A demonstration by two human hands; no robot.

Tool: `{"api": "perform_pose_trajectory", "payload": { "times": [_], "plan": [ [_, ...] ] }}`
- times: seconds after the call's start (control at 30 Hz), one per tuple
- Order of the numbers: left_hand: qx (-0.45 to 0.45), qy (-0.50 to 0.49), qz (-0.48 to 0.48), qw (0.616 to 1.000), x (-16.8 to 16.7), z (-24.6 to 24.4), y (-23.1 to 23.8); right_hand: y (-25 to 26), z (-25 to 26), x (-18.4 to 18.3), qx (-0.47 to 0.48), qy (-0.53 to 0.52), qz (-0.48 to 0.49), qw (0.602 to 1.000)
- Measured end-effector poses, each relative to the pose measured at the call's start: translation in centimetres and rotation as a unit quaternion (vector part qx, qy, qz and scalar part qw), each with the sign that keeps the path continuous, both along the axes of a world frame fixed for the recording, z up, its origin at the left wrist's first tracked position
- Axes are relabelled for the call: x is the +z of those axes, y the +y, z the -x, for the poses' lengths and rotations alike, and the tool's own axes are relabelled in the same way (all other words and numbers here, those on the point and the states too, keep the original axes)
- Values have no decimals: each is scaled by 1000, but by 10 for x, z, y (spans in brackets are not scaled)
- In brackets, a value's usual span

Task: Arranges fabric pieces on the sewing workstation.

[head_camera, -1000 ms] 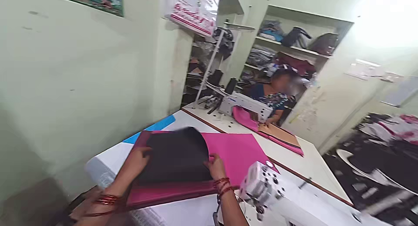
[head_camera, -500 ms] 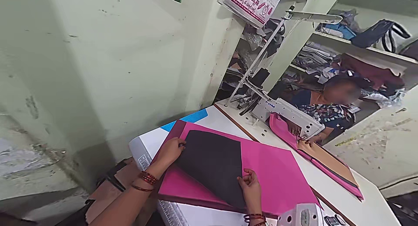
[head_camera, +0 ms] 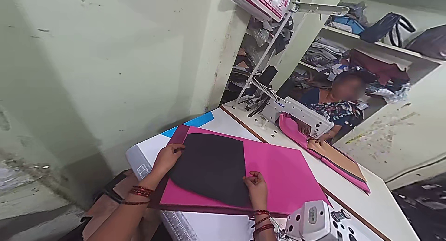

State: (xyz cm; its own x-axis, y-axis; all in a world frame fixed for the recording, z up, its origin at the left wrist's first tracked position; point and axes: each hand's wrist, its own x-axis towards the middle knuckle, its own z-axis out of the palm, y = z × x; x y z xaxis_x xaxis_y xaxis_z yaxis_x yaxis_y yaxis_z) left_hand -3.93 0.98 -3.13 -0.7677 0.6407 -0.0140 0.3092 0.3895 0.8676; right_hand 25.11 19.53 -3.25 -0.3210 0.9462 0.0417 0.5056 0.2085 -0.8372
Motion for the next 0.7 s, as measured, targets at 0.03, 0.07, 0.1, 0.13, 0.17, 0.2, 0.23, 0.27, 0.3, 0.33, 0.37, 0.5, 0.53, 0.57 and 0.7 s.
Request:
{"api": "perform_pose_trajectory", "payload": {
  "times": [0.03,0.07,0.1,0.13,0.17,0.2,0.23,0.27,0.3,0.33,0.37,0.5,0.53,0.57,0.7],
  "plan": [
    [0,2,-4,1000,-2,0,1,1,0,0,0,-3,5,1000],
    [-3,7,-5,1000,-3,1,1,2,0,0,1,-8,11,1000],
    [-5,13,-6,1000,-5,2,0,3,0,1,0,-15,15,1000],
    [-7,15,-7,1000,-6,3,0,3,0,1,-5,-21,16,1000],
    [-7,13,-9,1000,-7,3,0,2,1,2,-12,-25,13,1000],
    [-7,10,-11,1000,-7,4,0,1,2,3,-20,-30,11,999],
    [-5,5,-15,1000,-7,4,0,0,3,5,-27,-36,10,999],
    [-3,0,-19,1000,-7,3,0,-1,4,5,-33,-42,8,999],
    [0,-3,-24,1000,-7,3,0,-1,5,6,-37,-46,9,998],
    [4,-4,-26,1000,-7,2,0,-2,6,7,-40,-47,10,998],
    [8,-5,-26,1000,-6,2,0,-2,7,8,-44,-48,9,998],
    [13,4,-28,1000,-9,0,1,-4,8,9,-57,-48,8,997],
    [13,12,-30,999,-10,0,1,-5,8,9,-59,-44,8,997],
    [14,18,-34,999,-11,0,1,-4,8,8,-60,-42,8,997],
    [20,23,-44,999,-11,-2,0,-5,10,10,-63,-36,15,997]
  ]
}}
